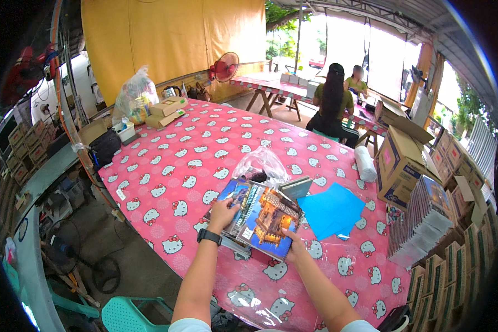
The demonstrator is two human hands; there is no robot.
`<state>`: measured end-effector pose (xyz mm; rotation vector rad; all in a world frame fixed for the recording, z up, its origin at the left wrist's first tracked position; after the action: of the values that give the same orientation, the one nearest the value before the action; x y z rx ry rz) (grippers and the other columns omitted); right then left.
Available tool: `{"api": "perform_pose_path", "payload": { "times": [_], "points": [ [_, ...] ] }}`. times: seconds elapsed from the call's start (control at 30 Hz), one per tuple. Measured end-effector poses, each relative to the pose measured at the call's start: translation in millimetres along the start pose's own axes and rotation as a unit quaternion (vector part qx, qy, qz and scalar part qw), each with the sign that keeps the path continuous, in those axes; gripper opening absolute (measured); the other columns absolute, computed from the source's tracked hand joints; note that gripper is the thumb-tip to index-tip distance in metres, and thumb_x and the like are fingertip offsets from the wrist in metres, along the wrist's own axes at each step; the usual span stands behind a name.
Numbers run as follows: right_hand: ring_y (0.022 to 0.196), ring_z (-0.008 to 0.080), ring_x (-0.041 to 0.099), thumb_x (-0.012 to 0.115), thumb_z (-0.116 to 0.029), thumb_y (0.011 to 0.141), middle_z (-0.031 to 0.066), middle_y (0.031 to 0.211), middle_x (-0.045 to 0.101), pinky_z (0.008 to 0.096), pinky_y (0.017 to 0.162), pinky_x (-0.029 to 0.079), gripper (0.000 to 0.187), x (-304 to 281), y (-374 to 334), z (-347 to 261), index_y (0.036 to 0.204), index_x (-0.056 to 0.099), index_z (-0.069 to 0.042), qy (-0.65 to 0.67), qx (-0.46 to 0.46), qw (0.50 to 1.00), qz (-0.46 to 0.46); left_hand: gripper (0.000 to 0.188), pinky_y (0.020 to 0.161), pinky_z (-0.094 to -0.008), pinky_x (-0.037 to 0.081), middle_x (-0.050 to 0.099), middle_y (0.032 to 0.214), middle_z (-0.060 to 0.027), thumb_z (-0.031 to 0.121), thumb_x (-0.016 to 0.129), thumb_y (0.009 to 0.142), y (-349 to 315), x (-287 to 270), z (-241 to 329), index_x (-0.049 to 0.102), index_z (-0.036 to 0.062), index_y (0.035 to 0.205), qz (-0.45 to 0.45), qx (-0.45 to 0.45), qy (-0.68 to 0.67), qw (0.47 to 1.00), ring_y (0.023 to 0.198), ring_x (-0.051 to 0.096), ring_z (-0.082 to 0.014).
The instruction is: The person places a stack of books into a plastic bag, seals the bag with tape, and moves the package aside.
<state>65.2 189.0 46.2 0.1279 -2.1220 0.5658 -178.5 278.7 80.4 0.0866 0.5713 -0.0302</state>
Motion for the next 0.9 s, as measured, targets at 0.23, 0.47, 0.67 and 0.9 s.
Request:
{"api": "perform_pose_path", "payload": {
  "times": [0.23, 0.47, 0.67, 0.9],
  "points": [
    [0.101, 0.03, 0.056, 0.067, -0.004, 0.07, 0.0155, 0.112, 0.055, 0.0435, 0.091, 0.046, 0.055, -28, -40, -16, 0.12, 0.043, 0.002, -0.132, -0.147, 0.98, -0.017, 0.069, 0.09, -0.0287, 0.041, 0.054, 0.116, -0.0059, 0.02, 0.072, 0.075, -54, 33, 64, 0.036, 0.0028, 0.131, -0.173, 0.044, -0.344, 0.922, 0.102, 0.052, -0.0144],
    [0.101, 0.0234, 0.055, 0.074, 0.002, 0.058, 0.0094, 0.112, 0.053, 0.038, 0.087, 0.047, 0.073, -38, -153, -42, 0.122, 0.042, -0.003, -0.297, -0.219, 0.929, 0.022, 0.091, 0.093, -0.0343, 0.039, 0.051, 0.116, -0.0185, 0.031, 0.085, 0.056, -147, 76, 112, 0.036, -0.0044, 0.124, -0.12, 0.181, -0.217, 0.952, 0.108, 0.05, -0.026],
    [0.091, 0.0189, 0.058, 0.08, -0.002, 0.054, 0.0058, 0.102, 0.059, 0.0322, 0.079, 0.049, 0.068, -103, -245, -25, 0.114, 0.049, -0.003, -0.41, -0.248, 0.87, 0.116, 0.082, 0.095, -0.032, 0.037, 0.049, 0.118, -0.0103, 0.022, 0.084, 0.059, -192, 118, 126, 0.038, 0.0016, 0.124, -0.289, 0.224, -0.256, 0.895, 0.11, 0.047, -0.0191],
    [0.085, 0.0155, 0.059, 0.08, -0.007, 0.056, 0.0044, 0.091, 0.062, 0.0293, 0.076, 0.048, 0.05, -128, -281, -2, 0.101, 0.058, -0.004, -0.352, -0.309, 0.859, 0.208, 0.086, 0.103, -0.0355, 0.028, 0.042, 0.131, -0.0094, 0.023, 0.08, 0.064, -188, 137, 102, 0.034, 0.004, 0.134, -0.385, 0.231, -0.208, 0.869, 0.122, 0.039, -0.0212]
  ]
}}
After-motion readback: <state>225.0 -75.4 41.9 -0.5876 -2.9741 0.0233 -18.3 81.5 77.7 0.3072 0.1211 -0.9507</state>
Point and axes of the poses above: each hand's wrist, its own y-axis towards the middle knuckle, its own x-axis out of the palm, z = x × y, the point moved 1 cm from there along y, towards the middle knuckle
